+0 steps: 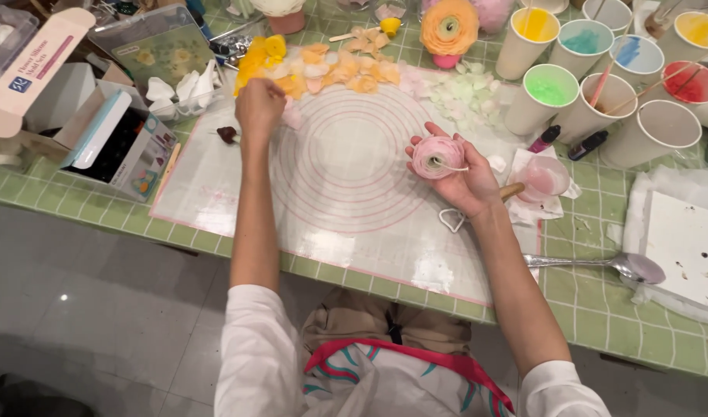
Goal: Assembling a flower-shaped wax candle by adding petals and center details.
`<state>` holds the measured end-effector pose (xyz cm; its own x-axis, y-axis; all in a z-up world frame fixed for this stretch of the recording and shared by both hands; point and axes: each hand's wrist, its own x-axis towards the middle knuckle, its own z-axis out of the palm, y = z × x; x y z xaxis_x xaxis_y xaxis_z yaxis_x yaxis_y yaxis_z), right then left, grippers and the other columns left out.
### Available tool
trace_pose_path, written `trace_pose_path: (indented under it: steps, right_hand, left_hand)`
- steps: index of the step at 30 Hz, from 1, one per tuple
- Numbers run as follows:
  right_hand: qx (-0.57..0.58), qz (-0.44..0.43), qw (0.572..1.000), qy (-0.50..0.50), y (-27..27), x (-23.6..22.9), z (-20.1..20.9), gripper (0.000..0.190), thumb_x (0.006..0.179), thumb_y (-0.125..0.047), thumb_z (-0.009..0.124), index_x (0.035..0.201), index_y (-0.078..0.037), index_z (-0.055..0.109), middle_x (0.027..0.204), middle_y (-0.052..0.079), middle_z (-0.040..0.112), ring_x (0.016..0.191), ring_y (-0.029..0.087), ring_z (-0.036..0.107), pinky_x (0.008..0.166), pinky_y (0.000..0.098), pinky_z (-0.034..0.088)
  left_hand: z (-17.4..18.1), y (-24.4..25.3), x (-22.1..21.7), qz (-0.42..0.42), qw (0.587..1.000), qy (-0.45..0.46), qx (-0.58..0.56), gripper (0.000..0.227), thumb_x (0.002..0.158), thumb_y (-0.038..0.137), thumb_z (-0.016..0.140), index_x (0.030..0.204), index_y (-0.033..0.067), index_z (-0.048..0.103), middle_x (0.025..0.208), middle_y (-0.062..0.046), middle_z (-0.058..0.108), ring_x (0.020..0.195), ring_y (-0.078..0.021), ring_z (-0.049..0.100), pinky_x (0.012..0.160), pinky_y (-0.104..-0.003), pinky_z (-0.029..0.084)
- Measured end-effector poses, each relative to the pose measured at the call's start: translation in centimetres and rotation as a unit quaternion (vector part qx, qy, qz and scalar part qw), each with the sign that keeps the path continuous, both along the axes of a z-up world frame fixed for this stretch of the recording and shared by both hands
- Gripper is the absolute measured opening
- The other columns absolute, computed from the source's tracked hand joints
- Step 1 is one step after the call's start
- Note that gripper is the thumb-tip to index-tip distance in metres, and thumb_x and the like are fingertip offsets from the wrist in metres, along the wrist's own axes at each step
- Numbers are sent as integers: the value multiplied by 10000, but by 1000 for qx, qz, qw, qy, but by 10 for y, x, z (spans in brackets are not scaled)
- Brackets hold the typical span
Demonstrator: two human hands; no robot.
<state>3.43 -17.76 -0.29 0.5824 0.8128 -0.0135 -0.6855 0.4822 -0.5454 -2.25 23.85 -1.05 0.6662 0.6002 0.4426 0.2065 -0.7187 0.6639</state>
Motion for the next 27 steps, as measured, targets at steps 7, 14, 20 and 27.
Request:
trace_pose_path:
  steps: [7, 14, 20, 27]
  right_hand:
    - [15, 6, 1000, 1, -1, 3, -4, 584, 1118, -374, 343, 1607, -55, 340, 1537, 232, 480, 1427, 400, 473, 1202, 561, 382]
    - [51, 18, 999, 2, -3, 7, -9, 585, 1110, -353, 383, 1618, -67, 327, 1526, 236, 483, 1409, 408, 486, 1197, 557, 393]
    - [49, 16, 999, 3, -3, 5, -3, 594, 1096, -340, 408, 1618, -68, 328, 1513, 228, 502, 1401, 402, 499, 1199, 536, 390]
    - [75, 37, 997, 0, -2, 7, -10, 600, 1102, -371, 419, 1603, -49, 354, 1490, 225, 531, 1383, 399, 521, 1207, 523, 388]
  left_hand:
    - [-15, -14, -23, -52, 993, 105, 7, 310, 641, 96, 908, 905, 48, 751, 835, -150, 718, 814, -315, 696, 742, -427, 546]
    - [-23, -7, -17, -60, 992, 16, 111, 266, 630, -2, 845, 872, 43, 742, 867, -168, 670, 794, -339, 671, 714, -444, 544]
    - [-12, -1, -14, -46, 996, 26, 70, 133, 813, 11, 748, 940, 38, 723, 784, -154, 702, 755, -336, 692, 705, -449, 536]
    - [47, -61, 34, -239, 963, -91, -87, 301, 895, -98, 613, 1137, 33, 735, 772, -44, 593, 702, -104, 565, 612, -279, 480]
